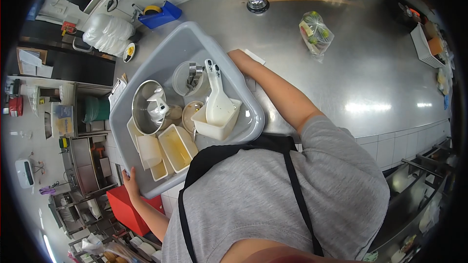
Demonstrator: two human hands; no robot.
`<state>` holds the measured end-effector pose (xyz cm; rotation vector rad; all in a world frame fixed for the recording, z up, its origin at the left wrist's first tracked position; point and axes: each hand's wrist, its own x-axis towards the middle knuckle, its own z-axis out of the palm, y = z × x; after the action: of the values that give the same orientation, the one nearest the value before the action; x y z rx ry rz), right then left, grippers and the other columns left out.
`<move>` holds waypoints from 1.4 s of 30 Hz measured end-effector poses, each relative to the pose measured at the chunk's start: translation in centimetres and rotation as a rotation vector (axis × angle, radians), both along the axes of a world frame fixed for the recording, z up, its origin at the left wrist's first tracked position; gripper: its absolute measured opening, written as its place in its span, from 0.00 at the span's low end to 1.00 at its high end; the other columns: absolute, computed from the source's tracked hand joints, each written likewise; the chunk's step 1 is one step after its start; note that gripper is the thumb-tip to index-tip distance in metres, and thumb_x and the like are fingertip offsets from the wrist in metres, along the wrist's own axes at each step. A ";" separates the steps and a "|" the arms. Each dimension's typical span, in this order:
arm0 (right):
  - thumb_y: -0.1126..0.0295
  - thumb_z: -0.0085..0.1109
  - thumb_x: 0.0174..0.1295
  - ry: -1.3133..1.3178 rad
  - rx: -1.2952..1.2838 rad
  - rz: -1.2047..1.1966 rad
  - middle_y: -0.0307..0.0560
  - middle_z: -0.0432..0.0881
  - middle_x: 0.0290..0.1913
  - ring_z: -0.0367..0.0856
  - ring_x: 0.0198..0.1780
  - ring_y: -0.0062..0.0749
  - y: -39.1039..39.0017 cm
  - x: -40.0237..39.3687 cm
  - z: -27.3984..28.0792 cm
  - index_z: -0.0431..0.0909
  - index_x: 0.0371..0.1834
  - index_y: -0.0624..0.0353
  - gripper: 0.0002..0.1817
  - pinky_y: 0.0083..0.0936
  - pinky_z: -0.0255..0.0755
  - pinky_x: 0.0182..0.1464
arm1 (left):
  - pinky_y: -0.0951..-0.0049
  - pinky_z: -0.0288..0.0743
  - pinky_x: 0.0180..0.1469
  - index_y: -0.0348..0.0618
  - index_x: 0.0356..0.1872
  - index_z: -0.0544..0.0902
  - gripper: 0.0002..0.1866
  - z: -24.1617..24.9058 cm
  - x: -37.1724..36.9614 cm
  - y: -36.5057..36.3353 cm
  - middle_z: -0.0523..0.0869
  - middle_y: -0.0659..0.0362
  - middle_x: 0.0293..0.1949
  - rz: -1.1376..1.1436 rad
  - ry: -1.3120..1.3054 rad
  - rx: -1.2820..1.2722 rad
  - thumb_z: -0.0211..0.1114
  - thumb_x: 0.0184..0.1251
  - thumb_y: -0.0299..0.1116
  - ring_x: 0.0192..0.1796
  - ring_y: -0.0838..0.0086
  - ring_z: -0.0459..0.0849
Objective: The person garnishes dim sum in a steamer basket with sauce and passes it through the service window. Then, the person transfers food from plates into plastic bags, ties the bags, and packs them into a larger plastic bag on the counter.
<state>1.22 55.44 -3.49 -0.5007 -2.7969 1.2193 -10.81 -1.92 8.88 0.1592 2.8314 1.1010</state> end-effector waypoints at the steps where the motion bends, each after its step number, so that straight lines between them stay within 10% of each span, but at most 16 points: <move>1: 0.68 0.53 0.50 0.051 0.049 -0.082 0.59 0.79 0.35 0.79 0.38 0.48 0.9 0.5 -0.5 0.79 0.33 0.62 0.11 0.36 0.71 0.44 | 0.75 0.69 0.41 0.36 0.46 0.70 0.20 0.0 0.4 -0.1 0.78 0.54 0.36 0.000 0.001 0.000 0.59 0.59 0.40 0.37 0.74 0.75; 34: 0.71 0.56 0.57 0.957 -1.155 -0.695 0.42 0.77 0.43 0.76 0.42 0.25 5.3 15.6 7.4 0.69 0.50 0.60 0.18 0.23 0.73 0.41 | 0.71 0.67 0.49 0.31 0.53 0.64 0.27 0.5 6.9 6.8 0.75 0.50 0.45 0.248 -0.168 0.254 0.59 0.59 0.40 0.46 0.67 0.74; 38: 0.67 0.55 0.58 1.055 -1.155 -0.724 0.42 0.77 0.39 0.76 0.39 0.24 4.3 18.3 8.6 0.70 0.49 0.62 0.17 0.22 0.72 0.39 | 0.64 0.56 0.59 0.31 0.60 0.56 0.33 2.1 6.2 10.3 0.65 0.45 0.56 -0.044 0.543 -0.563 0.58 0.60 0.41 0.58 0.60 0.65; 42: 0.62 0.52 0.60 1.051 -1.281 -0.734 0.40 0.77 0.33 0.76 0.35 0.23 1.6 21.1 9.2 0.72 0.42 0.59 0.13 0.21 0.72 0.38 | 0.60 0.56 0.60 0.40 0.64 0.53 0.35 9.8 11.9 23.4 0.58 0.48 0.61 -0.494 0.624 0.182 0.59 0.59 0.38 0.59 0.61 0.64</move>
<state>22.36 57.02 5.70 -0.5452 -0.6772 1.9962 1.10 21.43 18.68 1.3454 2.8773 1.3489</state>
